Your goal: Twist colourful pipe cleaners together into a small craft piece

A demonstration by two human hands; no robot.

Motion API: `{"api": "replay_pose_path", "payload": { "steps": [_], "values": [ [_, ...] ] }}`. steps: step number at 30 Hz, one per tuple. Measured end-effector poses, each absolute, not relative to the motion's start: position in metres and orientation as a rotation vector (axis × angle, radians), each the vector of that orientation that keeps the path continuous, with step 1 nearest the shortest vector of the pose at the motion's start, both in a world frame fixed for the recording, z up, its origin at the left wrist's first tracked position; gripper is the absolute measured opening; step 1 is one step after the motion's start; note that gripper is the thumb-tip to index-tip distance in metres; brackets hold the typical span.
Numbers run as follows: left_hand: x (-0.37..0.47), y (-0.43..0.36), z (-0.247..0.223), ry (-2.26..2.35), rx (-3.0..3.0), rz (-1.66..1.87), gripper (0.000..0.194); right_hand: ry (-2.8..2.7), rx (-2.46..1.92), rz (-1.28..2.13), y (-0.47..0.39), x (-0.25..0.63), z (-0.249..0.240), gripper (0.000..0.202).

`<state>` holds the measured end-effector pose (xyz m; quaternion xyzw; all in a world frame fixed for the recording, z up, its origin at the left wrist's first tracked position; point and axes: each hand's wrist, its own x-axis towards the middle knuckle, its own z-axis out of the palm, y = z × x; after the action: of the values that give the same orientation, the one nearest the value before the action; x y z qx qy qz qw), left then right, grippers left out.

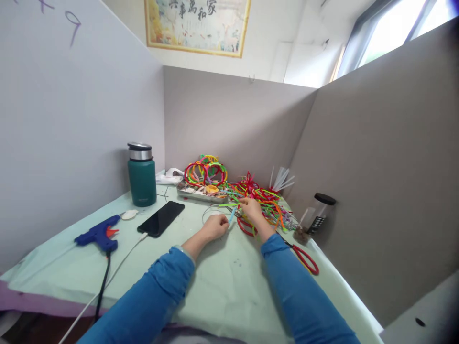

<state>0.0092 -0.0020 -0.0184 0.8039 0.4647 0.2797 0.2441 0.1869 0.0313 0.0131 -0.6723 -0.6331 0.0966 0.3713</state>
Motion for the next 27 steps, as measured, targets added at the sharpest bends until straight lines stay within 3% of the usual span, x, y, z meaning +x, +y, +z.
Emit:
{"api": "replay_pose_path", "payload": {
  "steps": [2, 5, 11, 16, 20, 24, 27],
  "values": [
    [0.009, -0.003, -0.018, 1.269, 2.196, 0.755, 0.016, -1.604, -1.683, 0.373, 0.035, 0.187, 0.014, 0.032],
    [0.010, -0.003, -0.016, 1.281, 2.194, 0.740, 0.017, -1.540, -1.685, 0.623, 0.036, 0.181, 0.010, 0.019],
    [0.010, -0.005, -0.013, 1.287, 2.208, 0.728, 0.018, -1.382, -1.556, 0.636, 0.030, 0.183, 0.051, 0.019],
    [0.010, -0.006, -0.011, 1.296, 2.206, 0.758, 0.017, -1.137, -0.731, 0.820, -0.005, 0.196, 0.111, 0.020],
    [0.010, -0.005, -0.013, 1.320, 2.205, 0.790, 0.018, -1.041, -0.679, 1.000, -0.029, 0.181, 0.074, 0.028],
    [0.009, -0.002, -0.016, 1.353, 2.220, 0.810, 0.019, -0.931, -0.961, 1.189, -0.031, 0.162, 0.011, 0.020],
    [0.010, -0.001, -0.018, 1.384, 2.258, 0.830, 0.020, -0.976, -0.980, 1.295, -0.030, 0.155, -0.009, 0.022]
  ]
}}
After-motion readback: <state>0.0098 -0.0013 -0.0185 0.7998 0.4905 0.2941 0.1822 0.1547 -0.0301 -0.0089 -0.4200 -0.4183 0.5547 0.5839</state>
